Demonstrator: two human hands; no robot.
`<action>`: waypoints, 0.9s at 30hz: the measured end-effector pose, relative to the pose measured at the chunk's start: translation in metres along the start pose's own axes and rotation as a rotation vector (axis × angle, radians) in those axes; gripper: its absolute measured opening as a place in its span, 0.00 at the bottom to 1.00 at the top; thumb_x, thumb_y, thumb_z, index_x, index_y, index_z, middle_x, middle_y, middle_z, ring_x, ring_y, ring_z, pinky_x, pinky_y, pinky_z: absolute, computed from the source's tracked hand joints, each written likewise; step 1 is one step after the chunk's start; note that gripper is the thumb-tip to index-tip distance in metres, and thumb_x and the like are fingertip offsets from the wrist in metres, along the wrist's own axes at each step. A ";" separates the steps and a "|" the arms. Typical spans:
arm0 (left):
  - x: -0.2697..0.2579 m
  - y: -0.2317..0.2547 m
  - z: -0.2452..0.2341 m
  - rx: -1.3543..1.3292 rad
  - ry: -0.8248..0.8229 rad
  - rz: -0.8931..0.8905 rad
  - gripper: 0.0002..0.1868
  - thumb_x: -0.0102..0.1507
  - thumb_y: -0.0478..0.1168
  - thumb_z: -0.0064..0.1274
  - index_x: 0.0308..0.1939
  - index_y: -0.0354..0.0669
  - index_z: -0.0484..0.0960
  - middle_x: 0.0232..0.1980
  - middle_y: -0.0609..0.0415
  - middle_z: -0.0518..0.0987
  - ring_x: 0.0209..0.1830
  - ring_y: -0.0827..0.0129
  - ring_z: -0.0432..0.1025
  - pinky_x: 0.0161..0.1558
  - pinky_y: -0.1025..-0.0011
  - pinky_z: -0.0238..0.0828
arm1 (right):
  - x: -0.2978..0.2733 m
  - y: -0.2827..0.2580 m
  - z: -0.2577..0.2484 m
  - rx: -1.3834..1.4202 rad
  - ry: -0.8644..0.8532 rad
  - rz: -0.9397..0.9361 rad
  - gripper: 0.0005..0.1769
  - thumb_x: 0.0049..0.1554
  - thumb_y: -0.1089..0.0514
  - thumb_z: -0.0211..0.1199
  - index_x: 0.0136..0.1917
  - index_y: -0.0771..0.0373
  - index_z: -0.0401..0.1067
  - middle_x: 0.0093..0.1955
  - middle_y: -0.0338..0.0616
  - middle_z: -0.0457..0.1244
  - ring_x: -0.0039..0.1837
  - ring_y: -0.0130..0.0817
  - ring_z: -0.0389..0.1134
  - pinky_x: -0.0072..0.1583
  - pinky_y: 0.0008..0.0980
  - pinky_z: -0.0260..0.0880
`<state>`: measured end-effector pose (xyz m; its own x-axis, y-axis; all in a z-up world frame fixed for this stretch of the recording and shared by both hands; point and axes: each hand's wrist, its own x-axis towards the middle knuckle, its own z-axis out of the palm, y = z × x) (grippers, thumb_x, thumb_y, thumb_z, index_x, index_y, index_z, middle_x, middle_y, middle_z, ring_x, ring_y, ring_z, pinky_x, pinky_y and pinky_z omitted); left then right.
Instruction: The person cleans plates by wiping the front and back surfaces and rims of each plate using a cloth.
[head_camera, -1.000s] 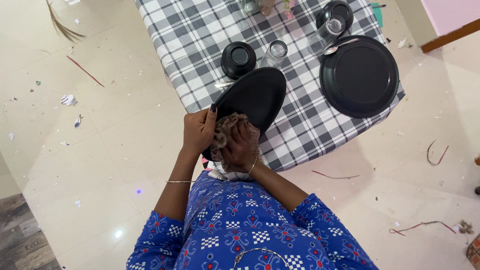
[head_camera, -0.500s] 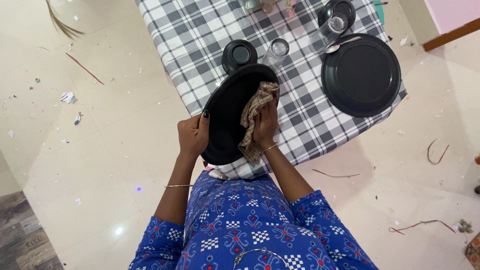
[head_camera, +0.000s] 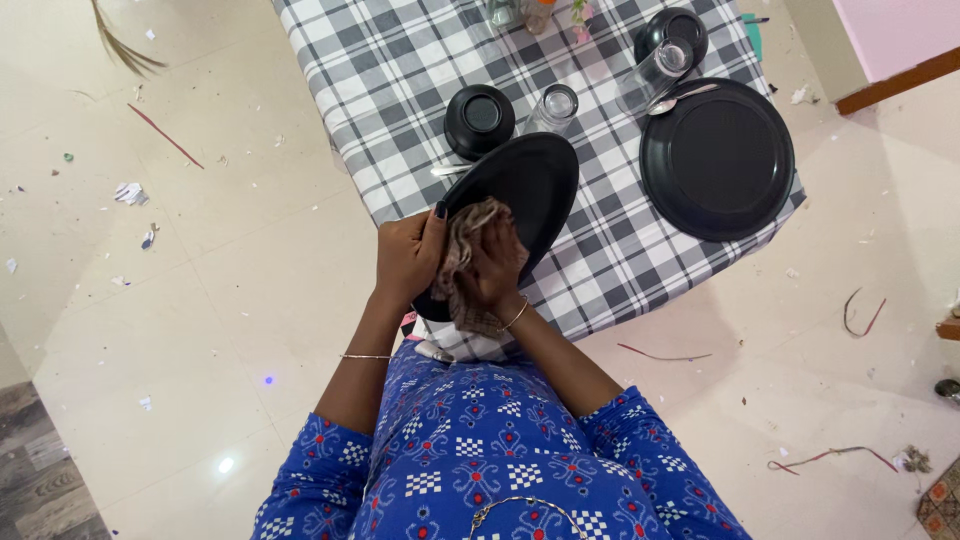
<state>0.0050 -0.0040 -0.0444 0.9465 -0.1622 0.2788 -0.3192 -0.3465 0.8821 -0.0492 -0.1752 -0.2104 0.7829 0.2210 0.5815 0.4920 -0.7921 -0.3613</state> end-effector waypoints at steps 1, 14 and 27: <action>0.000 0.002 0.001 -0.001 0.001 0.001 0.24 0.73 0.46 0.47 0.28 0.32 0.79 0.17 0.48 0.69 0.13 0.71 0.60 0.20 0.67 0.55 | 0.009 0.002 -0.006 0.065 0.111 0.127 0.35 0.65 0.38 0.51 0.76 0.62 0.63 0.83 0.63 0.47 0.85 0.63 0.42 0.82 0.58 0.38; -0.007 0.016 0.005 -0.013 0.010 -0.036 0.19 0.71 0.43 0.48 0.32 0.32 0.82 0.18 0.46 0.73 0.14 0.66 0.67 0.21 0.66 0.61 | 0.053 -0.073 -0.035 0.243 0.091 0.294 0.35 0.66 0.46 0.38 0.80 0.68 0.52 0.82 0.65 0.45 0.86 0.61 0.36 0.83 0.57 0.28; -0.014 -0.017 0.005 0.024 0.056 -0.056 0.27 0.73 0.46 0.48 0.23 0.32 0.72 0.15 0.49 0.62 0.13 0.67 0.54 0.20 0.65 0.50 | 0.004 0.042 -0.012 0.151 0.324 0.415 0.29 0.66 0.54 0.49 0.74 0.72 0.60 0.81 0.63 0.51 0.82 0.63 0.50 0.82 0.53 0.45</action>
<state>-0.0028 -0.0003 -0.0652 0.9639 -0.0899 0.2505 -0.2658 -0.3756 0.8879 -0.0305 -0.2144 -0.2145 0.7775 -0.2982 0.5538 0.2342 -0.6799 -0.6949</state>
